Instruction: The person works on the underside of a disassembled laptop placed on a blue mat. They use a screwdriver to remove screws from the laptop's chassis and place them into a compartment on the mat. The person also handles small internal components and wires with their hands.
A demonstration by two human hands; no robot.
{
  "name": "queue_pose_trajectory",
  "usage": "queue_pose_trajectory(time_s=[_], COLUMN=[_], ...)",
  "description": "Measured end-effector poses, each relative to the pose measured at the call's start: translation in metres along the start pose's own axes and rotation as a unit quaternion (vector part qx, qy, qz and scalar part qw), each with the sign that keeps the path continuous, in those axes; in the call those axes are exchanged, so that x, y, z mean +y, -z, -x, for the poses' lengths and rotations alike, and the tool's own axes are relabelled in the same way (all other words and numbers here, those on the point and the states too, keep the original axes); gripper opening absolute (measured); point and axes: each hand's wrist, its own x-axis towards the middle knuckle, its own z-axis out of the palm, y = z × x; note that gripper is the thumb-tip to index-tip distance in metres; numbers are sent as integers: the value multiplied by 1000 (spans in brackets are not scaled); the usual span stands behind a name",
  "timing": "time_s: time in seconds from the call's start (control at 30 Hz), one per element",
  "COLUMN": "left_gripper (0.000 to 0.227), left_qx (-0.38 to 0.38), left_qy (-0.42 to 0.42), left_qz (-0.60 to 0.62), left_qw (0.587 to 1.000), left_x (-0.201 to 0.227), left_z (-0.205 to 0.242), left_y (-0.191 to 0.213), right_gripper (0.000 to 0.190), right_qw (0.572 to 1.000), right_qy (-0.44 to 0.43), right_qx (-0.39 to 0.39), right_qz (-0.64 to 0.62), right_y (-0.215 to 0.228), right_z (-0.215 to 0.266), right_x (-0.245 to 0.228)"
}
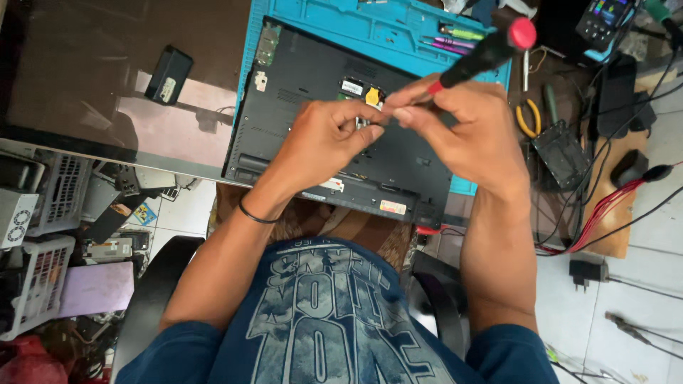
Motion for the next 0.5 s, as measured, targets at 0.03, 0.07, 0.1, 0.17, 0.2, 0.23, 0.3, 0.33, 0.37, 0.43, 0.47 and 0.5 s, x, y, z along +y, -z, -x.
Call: queue_pose_trajectory(time_s=[0.03, 0.07, 0.1, 0.17, 0.2, 0.23, 0.3, 0.33, 0.37, 0.43, 0.47, 0.5], left_gripper=[18, 30, 30, 25, 25, 16, 14, 6, 22, 29, 39, 39], left_qx=[-12, -26, -31, 49, 45, 36, 25, -14, -52, -38, -22, -21], left_qy=[30, 59, 61, 5, 5, 3, 3, 22, 42, 49, 58, 58], left_qz=[-28, -54, -52, -42, -41, -54, -67, -67, -67, -47, -27, -28], left_qw=[999, 996, 996, 998, 998, 998, 997, 997, 996, 997, 998, 998], left_x=[0, 0, -2, -5, -6, -6, 0, 6, 12, 11, 11, 8], left_z=[-1, -2, -1, -2, -2, -2, -1, -1, -1, -2, -3, -3], left_y=[0, -2, -6, -13, -12, -11, -7, -4, -1, -3, -4, -5], right_gripper=[18, 40, 40, 22, 22, 16, 26, 16, 15, 12, 11, 11], right_qw=[998, 992, 992, 996, 996, 998, 998, 996, 993, 995, 996, 996], right_qy=[0, -2, -8, -7, -9, -9, -9, 7, 23, 20, 17, 18], right_qx=[18, 36, 38, 40, 42, -3, -48, -41, -34, -13, 6, 6], right_qz=[58, 118, 119, 82, 83, 65, 45, 78, 111, 99, 85, 84], right_y=[-3, -5, -8, -12, -6, 0, 7, 9, 11, 5, 2, 0], right_z=[-1, -2, -3, -7, -6, -5, -4, -4, -5, -4, -5, -4], right_x=[-4, -9, -11, -13, -14, -15, -16, -16, -16, -16, -15, -16])
